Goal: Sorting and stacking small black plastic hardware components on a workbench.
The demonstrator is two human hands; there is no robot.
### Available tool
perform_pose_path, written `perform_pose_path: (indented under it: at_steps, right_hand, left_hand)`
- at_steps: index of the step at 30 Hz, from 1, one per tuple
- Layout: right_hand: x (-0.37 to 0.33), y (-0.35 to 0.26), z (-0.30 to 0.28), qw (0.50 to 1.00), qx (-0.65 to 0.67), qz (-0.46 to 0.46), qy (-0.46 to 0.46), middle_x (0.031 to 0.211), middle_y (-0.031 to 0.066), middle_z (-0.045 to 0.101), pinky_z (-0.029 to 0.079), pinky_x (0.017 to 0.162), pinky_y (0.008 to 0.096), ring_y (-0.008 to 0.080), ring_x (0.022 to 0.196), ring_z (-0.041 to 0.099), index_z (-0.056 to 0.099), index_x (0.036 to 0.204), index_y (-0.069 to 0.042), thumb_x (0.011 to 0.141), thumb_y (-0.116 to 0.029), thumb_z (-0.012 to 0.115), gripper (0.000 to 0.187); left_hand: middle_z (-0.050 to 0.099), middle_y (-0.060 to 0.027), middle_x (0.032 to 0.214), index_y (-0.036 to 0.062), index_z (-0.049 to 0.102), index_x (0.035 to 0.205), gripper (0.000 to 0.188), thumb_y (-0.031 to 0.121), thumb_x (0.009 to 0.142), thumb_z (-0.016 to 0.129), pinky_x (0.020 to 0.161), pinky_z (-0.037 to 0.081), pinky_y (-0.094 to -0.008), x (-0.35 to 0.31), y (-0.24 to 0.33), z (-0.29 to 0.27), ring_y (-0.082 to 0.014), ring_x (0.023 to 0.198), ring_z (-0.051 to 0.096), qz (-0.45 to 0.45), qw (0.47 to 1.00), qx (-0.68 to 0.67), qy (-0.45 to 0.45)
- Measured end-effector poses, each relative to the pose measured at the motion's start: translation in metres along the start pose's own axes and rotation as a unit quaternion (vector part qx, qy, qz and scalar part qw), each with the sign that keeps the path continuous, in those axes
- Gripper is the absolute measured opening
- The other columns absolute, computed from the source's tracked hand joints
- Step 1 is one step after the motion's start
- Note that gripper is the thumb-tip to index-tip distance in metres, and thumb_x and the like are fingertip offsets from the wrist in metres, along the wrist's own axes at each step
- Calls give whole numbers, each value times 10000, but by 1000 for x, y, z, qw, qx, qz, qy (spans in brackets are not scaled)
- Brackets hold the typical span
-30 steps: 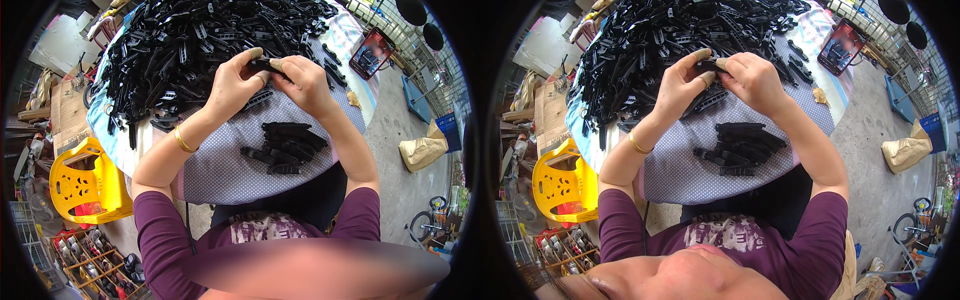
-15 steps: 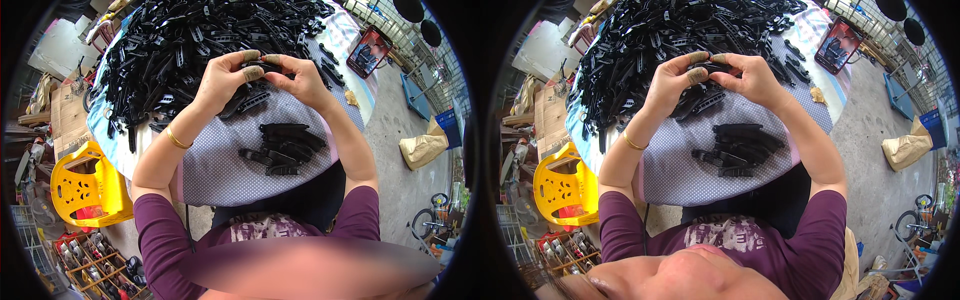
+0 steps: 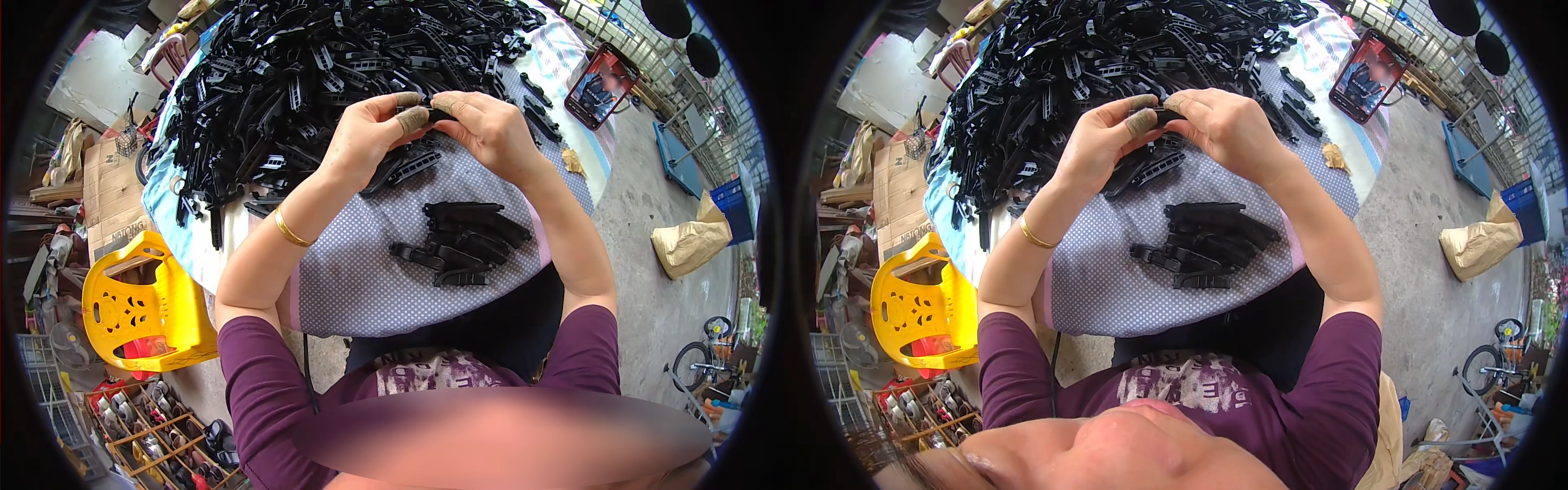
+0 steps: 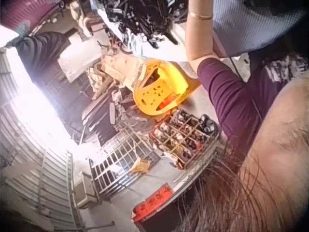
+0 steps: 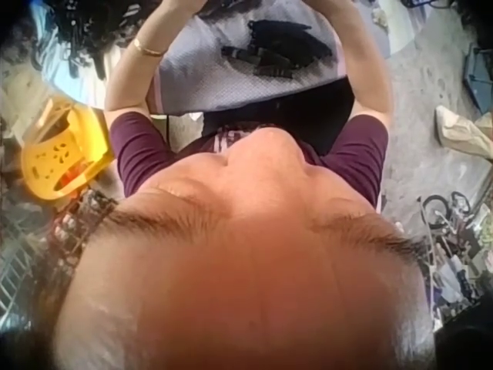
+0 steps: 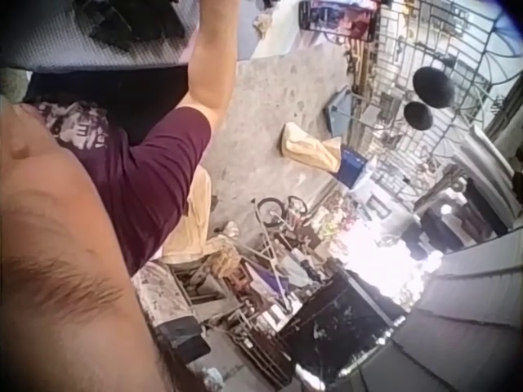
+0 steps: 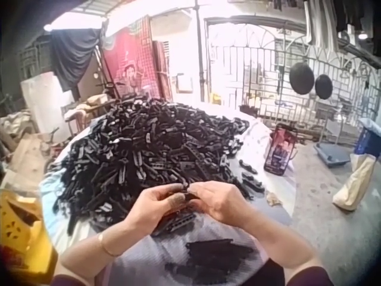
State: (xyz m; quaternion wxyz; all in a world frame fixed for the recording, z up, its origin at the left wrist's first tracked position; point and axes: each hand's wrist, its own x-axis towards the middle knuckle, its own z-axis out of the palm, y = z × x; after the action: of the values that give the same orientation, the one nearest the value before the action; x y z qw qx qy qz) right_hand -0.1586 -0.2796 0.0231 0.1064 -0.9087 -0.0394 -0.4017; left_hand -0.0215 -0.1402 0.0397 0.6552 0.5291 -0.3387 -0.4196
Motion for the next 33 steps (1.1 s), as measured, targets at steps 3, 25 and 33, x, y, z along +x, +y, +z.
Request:
perform_pose_path:
  at_steps: [3,25,33]
  right_hand:
    - [-1,0,3,999,50,13,-4,977,132,669,533,763,313,261,884,660,628,1046,3,798,-144,689,295]
    - [4,34,-35,848,463,248,63,844,43,664,497,669,230,93,684,599,645,1042,-40,904,-306,589,305]
    - [-21,80,-47,953,124,276,-33,760,2,644,447,596,197,48,663,553,675,941,-4,833,-163,669,192]
  left_hand:
    - [649,-94,1009,-51,570,1155,324,106,877,620,848,520,-255,0,3,-3,-142,892,631,7,995,96,1]
    - [662,-43,907,-9,616,1125,297,29,832,642,696,494,-200,-19,12,7,-74,767,594,133,943,291,-93]
    - [618,-99,827,39,675,961,207,159,793,693,754,475,-313,-34,-2,4,-206,826,583,144,844,466,-222]
